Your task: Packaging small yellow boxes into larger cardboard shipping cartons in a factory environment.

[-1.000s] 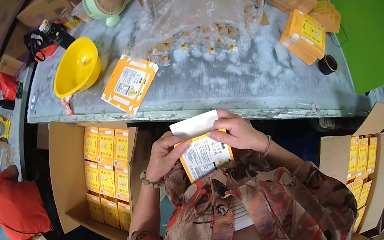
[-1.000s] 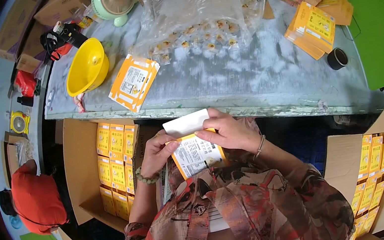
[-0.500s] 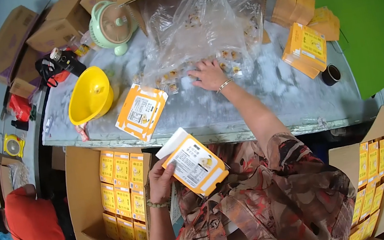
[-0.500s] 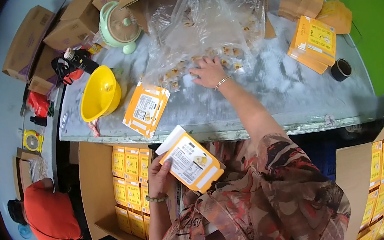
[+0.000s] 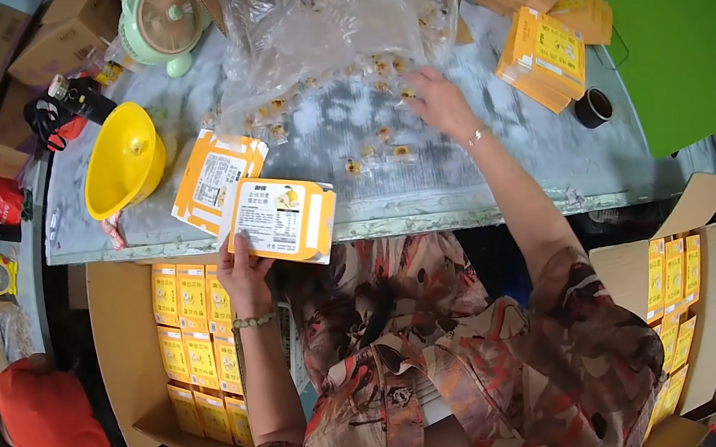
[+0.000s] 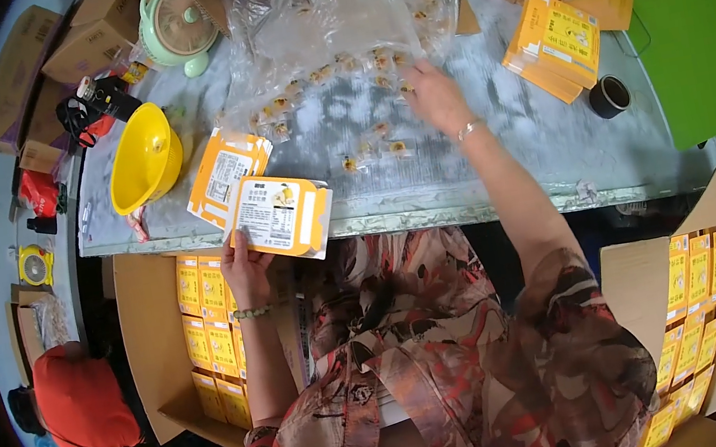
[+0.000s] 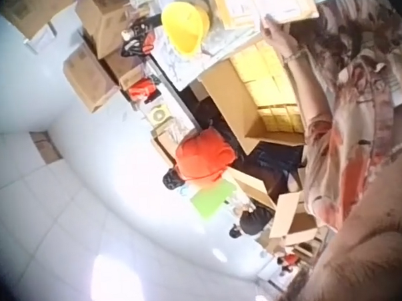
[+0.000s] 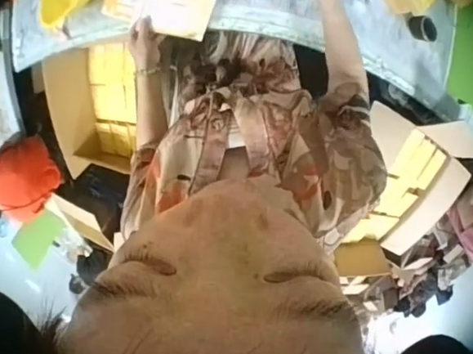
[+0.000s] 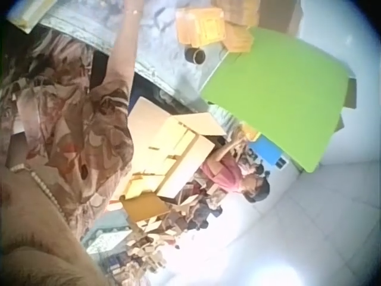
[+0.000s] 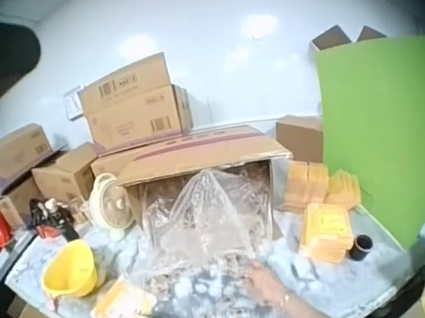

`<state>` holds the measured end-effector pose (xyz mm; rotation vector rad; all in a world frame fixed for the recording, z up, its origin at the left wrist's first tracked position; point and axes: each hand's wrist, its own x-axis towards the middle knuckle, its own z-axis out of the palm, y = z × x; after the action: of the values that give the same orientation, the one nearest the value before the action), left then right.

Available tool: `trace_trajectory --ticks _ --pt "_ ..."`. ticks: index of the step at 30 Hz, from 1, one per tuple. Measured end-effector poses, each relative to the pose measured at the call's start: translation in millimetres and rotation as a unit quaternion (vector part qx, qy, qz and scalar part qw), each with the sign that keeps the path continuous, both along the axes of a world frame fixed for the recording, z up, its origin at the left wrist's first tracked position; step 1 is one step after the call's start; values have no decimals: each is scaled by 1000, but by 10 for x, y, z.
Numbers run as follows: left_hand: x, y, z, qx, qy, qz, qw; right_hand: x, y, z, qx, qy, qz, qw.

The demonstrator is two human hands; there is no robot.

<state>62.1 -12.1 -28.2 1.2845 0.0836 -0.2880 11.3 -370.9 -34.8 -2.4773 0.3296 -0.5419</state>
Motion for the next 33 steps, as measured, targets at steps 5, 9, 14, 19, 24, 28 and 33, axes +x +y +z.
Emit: trace_trajectory --ticks 5,9,14,19,24,28,33 --pt "48 41 -41 5 -4 36 999 9 -58 -52 -154 126 33 979" --pt "177 20 -56 12 -17 51 998 -249 21 -79 15 177 54 983" --pt "343 -329 -115 26 -37 60 997 -401 167 -62 -57 136 95 985" --pt "286 -791 -230 4 -45 17 999 -195 454 -94 -22 178 124 976" --pt "72 -964 -189 -12 9 -19 1000 -59 757 -67 212 136 170 953" --pt "6 -914 -203 -134 82 -41 987 -115 939 100 507 18 200 838" --pt "-56 -745 -267 -231 131 -28 964 -57 1221 584 75 31 119 990"
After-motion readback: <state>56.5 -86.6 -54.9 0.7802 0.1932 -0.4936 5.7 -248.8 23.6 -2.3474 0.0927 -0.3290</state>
